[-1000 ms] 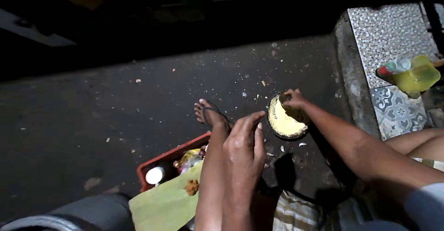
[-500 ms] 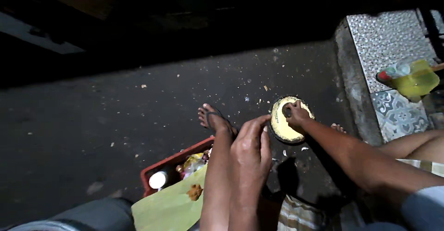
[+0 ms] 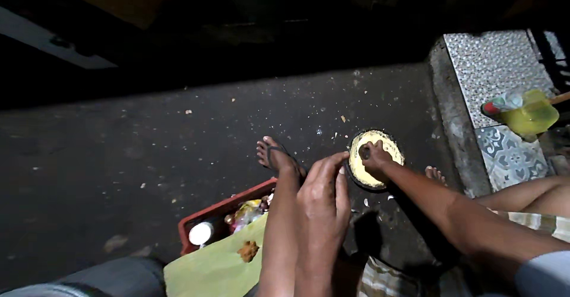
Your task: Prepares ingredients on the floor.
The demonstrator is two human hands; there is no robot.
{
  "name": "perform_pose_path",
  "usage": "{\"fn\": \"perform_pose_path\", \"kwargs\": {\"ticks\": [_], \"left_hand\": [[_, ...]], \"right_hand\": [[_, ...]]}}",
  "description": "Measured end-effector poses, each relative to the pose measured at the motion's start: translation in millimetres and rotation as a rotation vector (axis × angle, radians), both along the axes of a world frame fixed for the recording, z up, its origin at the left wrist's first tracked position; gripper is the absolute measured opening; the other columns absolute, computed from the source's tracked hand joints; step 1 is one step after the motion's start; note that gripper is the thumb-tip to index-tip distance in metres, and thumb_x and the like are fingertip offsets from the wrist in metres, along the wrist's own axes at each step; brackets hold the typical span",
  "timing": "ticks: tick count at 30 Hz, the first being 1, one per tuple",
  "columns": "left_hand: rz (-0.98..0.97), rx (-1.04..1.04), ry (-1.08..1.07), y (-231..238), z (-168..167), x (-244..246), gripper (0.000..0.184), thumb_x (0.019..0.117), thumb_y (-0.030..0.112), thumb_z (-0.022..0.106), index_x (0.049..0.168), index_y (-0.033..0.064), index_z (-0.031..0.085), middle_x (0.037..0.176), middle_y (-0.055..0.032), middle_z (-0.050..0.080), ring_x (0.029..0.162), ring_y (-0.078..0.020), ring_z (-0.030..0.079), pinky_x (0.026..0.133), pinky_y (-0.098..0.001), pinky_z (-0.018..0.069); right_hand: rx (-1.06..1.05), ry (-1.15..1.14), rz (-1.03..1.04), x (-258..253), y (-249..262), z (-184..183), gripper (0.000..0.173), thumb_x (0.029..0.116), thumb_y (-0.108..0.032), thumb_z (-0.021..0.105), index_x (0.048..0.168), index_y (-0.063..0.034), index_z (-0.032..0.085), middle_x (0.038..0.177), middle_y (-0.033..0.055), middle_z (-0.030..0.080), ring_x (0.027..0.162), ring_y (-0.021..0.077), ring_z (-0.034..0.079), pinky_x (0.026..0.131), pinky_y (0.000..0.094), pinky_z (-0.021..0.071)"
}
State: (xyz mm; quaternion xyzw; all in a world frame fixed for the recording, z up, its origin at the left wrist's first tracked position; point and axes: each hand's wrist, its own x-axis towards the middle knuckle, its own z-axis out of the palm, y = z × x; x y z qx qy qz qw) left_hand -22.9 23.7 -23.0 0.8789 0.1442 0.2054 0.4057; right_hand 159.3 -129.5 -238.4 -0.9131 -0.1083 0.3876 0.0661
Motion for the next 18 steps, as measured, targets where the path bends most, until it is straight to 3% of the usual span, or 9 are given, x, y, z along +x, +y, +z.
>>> {"fn": "perform_pose_path", "kwargs": {"ticks": [5, 9, 13, 18], "left_hand": [[0.009, 0.009, 0.007, 1.0, -0.1, -3.1, 0.028, 0.1018, 0.014, 0.049, 0.115, 0.0053, 0.073, 0.103, -0.0059, 0.073, 0.093, -0.0059, 0.069, 0.085, -0.0212, 0.0557], [-0.026, 0.011, 0.031, 0.2, -1.4, 0.0, 0.028, 0.1031, 0.015, 0.049, 0.118, 0.0076, 0.071, 0.105, -0.0030, 0.072, 0.090, -0.0043, 0.068, 0.083, -0.0217, 0.0569], [-0.023, 0.008, 0.026, 0.5, -2.9, -0.8, 0.028, 0.1034, 0.016, 0.049, 0.118, 0.0079, 0.071, 0.104, -0.0032, 0.072, 0.088, -0.0047, 0.068, 0.081, -0.0227, 0.0576], [-0.010, -0.012, 0.011, 1.0, -1.1, -0.1, 0.028, 0.1025, 0.014, 0.049, 0.119, 0.0064, 0.071, 0.106, -0.0053, 0.073, 0.092, -0.0068, 0.069, 0.084, -0.0249, 0.0584]], "right_hand": [[0.011, -0.009, 0.369, -32.7, -29.5, -13.6, 0.068, 0.0889, -0.026, 0.076, 0.151, -0.0211, 0.049, 0.162, 0.0221, 0.033, 0.106, 0.0470, 0.065, 0.085, 0.0620, 0.0558], [0.045, -0.025, 0.149, -2.2, -15.4, -5.1, 0.065, 0.0887, -0.029, 0.076, 0.148, -0.0215, 0.052, 0.157, 0.0225, 0.039, 0.108, 0.0444, 0.066, 0.088, 0.0612, 0.0555], [0.210, 0.145, -0.085, 61.1, -2.9, 7.3, 0.068, 0.0862, -0.030, 0.084, 0.146, -0.0174, 0.053, 0.156, 0.0310, 0.036, 0.129, 0.0495, 0.053, 0.099, 0.0681, 0.0478], [0.041, 0.002, 0.045, 17.3, -12.5, -0.5, 0.077, 0.0844, -0.034, 0.082, 0.152, -0.0210, 0.048, 0.158, 0.0291, 0.035, 0.112, 0.0501, 0.063, 0.088, 0.0677, 0.0540]]}}
